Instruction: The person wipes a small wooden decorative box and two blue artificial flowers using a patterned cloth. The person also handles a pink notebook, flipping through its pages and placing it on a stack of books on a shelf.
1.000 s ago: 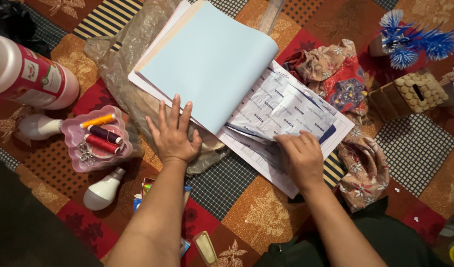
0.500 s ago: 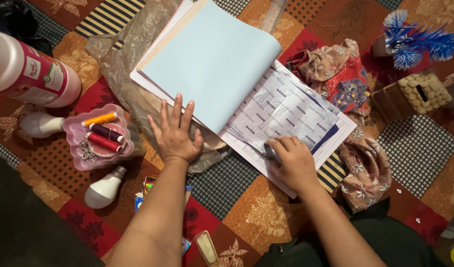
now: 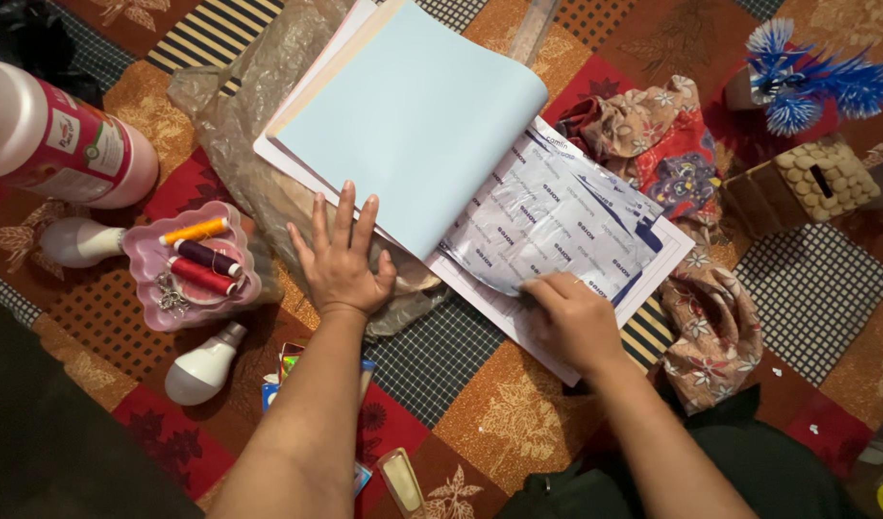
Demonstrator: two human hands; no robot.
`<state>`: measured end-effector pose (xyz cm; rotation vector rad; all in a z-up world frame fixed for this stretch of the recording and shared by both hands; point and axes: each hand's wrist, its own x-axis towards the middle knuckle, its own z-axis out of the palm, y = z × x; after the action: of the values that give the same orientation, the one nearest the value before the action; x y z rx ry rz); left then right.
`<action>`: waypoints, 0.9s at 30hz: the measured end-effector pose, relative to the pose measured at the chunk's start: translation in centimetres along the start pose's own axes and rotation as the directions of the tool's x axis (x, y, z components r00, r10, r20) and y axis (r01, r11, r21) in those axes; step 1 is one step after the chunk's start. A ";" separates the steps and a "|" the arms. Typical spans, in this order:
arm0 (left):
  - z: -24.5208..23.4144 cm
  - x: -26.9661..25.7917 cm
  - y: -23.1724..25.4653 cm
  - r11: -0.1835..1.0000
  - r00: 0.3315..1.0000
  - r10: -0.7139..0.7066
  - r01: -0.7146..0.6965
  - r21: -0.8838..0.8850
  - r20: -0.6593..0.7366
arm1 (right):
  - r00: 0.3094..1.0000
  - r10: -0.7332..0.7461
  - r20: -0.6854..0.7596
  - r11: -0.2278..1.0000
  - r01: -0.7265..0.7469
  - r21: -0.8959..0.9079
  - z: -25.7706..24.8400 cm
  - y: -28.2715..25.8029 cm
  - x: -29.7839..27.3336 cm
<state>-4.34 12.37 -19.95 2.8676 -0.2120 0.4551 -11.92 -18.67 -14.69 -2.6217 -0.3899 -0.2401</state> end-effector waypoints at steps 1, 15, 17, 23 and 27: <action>0.0 0.0 0.0 1.000 1.000 0.000 0.000 0.001 0.002 | 1.000 -0.011 0.010 1.000 0.011 0.010 0.0 -0.2 0.0; 0.2 0.1 -0.2 1.000 1.000 0.004 -0.004 -0.025 -0.008 | 0.968 0.204 -0.147 0.971 -0.219 -0.092 -3.4 8.2 5.2; 0.0 0.1 -0.1 0.999 1.000 -0.001 0.001 -0.033 -0.005 | 0.969 0.205 -0.135 0.963 -0.225 -0.150 -2.6 9.3 5.6; 0.1 0.2 -0.1 1.000 1.000 -0.005 0.005 -0.022 0.010 | 0.949 0.236 -0.211 0.942 -0.277 -0.190 -0.8 9.5 4.8; 0.1 0.1 -0.2 1.000 1.000 0.002 -0.002 -0.015 0.005 | 0.935 0.292 -0.201 0.931 -0.326 -0.163 -1.0 8.9 5.0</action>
<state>-4.23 12.51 -20.02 2.8545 -0.2177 0.4447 -4.49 -25.55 -16.46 -2.7749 0.1167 -0.4145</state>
